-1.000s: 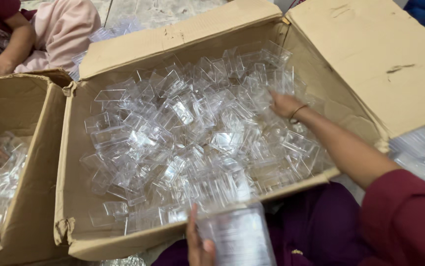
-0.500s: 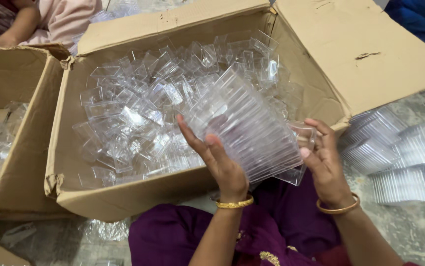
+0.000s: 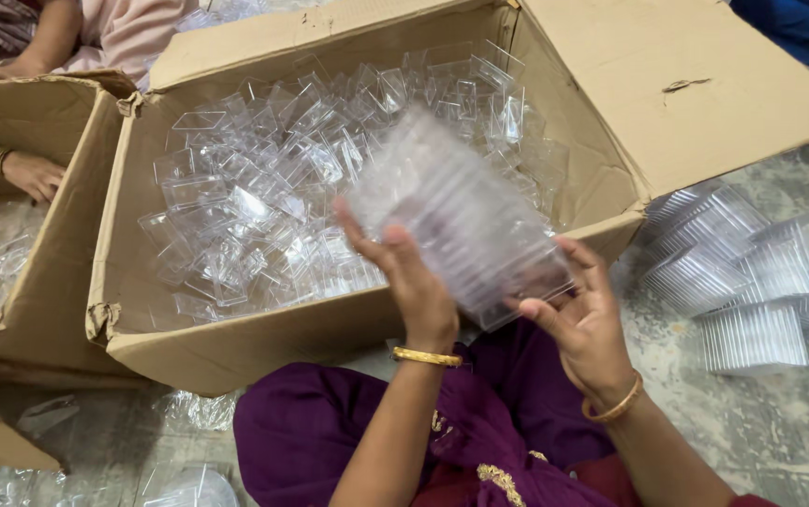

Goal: The person sits on the floor and repeatedly picks small clear plastic containers from a large cardboard box. They align and stack the containers into neat piles, then place the stacks on the floor beside them.

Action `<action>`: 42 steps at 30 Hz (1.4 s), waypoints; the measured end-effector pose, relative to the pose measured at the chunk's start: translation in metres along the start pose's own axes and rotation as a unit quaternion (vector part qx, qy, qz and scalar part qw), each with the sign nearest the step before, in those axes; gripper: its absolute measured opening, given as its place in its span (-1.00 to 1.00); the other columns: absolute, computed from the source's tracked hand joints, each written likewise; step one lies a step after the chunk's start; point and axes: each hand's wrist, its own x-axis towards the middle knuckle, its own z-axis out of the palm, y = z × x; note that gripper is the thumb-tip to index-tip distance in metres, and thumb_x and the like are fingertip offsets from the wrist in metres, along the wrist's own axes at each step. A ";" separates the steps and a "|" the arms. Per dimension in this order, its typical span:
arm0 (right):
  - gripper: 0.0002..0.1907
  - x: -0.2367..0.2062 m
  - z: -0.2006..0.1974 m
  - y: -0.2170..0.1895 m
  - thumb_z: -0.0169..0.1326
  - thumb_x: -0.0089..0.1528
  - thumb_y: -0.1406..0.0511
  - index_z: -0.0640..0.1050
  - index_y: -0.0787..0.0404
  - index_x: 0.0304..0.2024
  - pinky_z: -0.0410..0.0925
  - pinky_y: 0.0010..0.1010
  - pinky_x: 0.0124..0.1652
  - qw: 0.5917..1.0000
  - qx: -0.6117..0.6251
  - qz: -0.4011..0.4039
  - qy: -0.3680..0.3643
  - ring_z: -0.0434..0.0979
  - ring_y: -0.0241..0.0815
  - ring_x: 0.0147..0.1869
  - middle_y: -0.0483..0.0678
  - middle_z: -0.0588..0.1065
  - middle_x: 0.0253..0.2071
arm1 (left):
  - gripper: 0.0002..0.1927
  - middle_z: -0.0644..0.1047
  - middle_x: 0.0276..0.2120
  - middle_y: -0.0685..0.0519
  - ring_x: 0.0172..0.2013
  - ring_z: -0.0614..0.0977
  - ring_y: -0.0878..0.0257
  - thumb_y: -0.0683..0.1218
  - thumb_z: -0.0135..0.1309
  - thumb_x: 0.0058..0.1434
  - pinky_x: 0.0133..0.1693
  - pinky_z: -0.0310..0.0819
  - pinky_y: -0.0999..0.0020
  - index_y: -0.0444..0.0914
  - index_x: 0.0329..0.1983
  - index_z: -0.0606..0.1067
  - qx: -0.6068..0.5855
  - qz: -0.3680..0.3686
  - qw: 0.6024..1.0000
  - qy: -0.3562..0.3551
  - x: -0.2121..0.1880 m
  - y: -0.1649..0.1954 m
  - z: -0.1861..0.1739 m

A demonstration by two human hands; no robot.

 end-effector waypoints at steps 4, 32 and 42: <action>-0.27 0.000 -0.001 0.001 0.24 0.18 0.49 0.28 0.32 0.38 0.39 -0.27 0.27 0.998 -0.046 -0.025 0.030 0.43 -0.12 0.33 0.05 0.37 0.30 | -0.16 -0.32 0.62 -0.05 0.61 -0.29 0.01 0.34 -0.38 0.50 0.53 -0.30 -0.10 -0.13 0.62 -0.34 -0.017 -0.009 0.996 -0.087 -0.002 -0.009 -0.001; -0.15 -0.007 0.030 -0.001 0.43 0.04 0.37 0.32 0.18 0.33 0.43 -0.20 0.14 0.810 -0.503 -0.299 0.018 0.48 0.04 0.23 0.10 0.41 0.16 | 0.35 0.13 0.45 -0.27 0.45 0.27 -0.08 -0.01 0.43 0.08 0.40 0.30 -0.02 -0.30 0.60 -0.35 -0.216 -0.158 0.934 -0.239 -0.035 -0.018 -0.034; -0.22 -0.010 0.053 -0.015 0.44 0.00 0.35 0.41 0.19 0.24 0.44 -0.21 0.14 0.813 -0.522 -0.256 0.016 0.51 0.05 0.19 0.07 0.44 0.13 | 0.42 -0.03 0.50 -0.26 0.43 0.20 -0.06 0.11 0.32 0.10 0.39 0.07 0.14 -0.14 0.57 -0.59 -0.191 -0.186 0.956 -0.121 -0.034 -0.020 -0.032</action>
